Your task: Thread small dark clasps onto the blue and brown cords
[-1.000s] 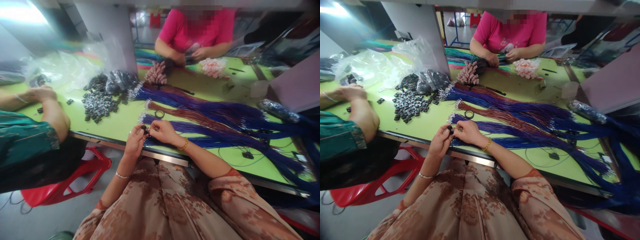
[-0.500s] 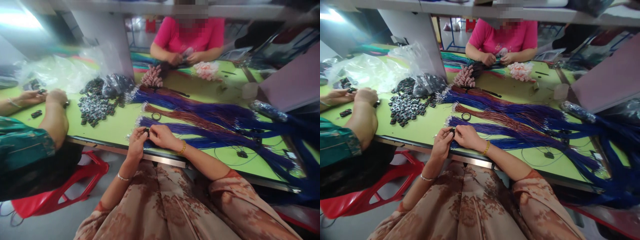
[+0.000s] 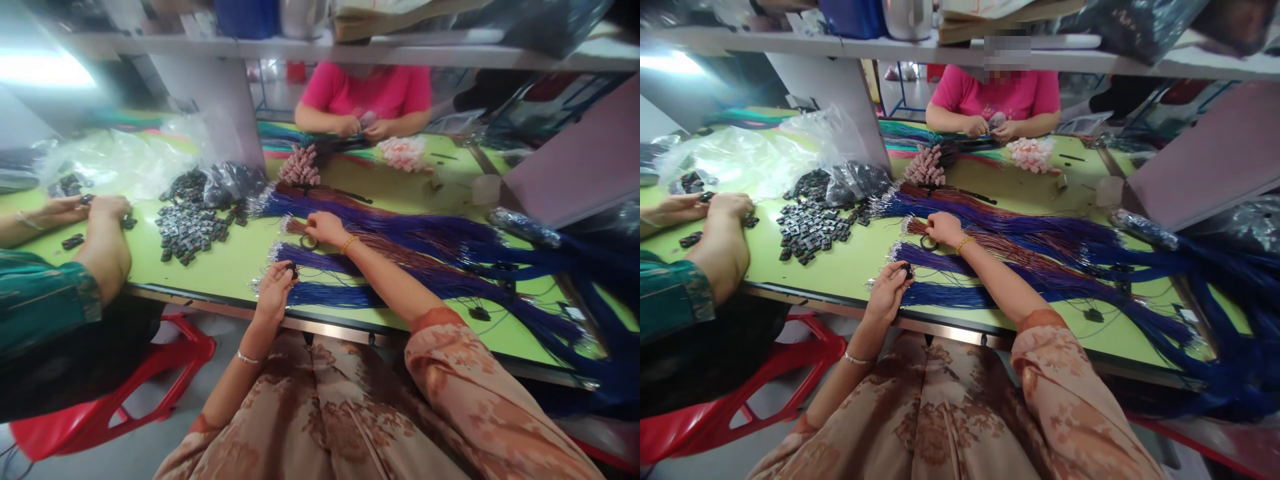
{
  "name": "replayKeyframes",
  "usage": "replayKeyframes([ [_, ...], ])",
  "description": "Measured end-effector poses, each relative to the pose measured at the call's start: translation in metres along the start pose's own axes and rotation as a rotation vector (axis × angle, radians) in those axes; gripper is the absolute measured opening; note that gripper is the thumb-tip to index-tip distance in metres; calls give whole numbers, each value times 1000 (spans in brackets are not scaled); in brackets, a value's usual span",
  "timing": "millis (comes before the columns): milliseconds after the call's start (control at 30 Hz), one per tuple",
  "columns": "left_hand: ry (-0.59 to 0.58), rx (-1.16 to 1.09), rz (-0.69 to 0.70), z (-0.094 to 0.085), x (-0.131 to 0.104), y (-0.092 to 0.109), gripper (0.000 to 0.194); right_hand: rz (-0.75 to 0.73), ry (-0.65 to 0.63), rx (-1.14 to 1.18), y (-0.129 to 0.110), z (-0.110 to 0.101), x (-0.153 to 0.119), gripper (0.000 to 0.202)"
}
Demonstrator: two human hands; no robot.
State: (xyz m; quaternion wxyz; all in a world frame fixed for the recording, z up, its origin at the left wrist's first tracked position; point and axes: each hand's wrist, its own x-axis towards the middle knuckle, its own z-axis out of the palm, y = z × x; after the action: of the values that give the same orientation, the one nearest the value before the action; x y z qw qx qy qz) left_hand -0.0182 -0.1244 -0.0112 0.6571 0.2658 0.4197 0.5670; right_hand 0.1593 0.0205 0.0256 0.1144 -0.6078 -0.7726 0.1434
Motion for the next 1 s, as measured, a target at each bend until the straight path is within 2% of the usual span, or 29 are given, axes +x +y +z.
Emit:
replayKeyframes([
  [167,7,-9,-14,-1,-1,1,36,-19,18,15,3,3,4,22],
  [267,8,-4,-14,-1,-1,1,37,-20,83,30,14,-6,3,23],
  [433,8,-1,-16,0,-1,1,38,127,169,-45,16,-29,-2,19],
  [500,8,1,-10,2,-1,1,37,70,192,8,6,-35,-5,17],
  [633,5,5,-6,3,-1,2,36,-208,183,277,-24,-38,-13,13],
  [700,8,-1,-9,2,-2,1,36,-293,156,405,-36,-37,-18,13],
  [867,-5,-2,20,2,-3,1,32,-374,60,594,-44,-34,-44,15],
  [1000,-30,-26,43,6,-4,4,32,-350,-11,655,-41,-29,-75,15],
])
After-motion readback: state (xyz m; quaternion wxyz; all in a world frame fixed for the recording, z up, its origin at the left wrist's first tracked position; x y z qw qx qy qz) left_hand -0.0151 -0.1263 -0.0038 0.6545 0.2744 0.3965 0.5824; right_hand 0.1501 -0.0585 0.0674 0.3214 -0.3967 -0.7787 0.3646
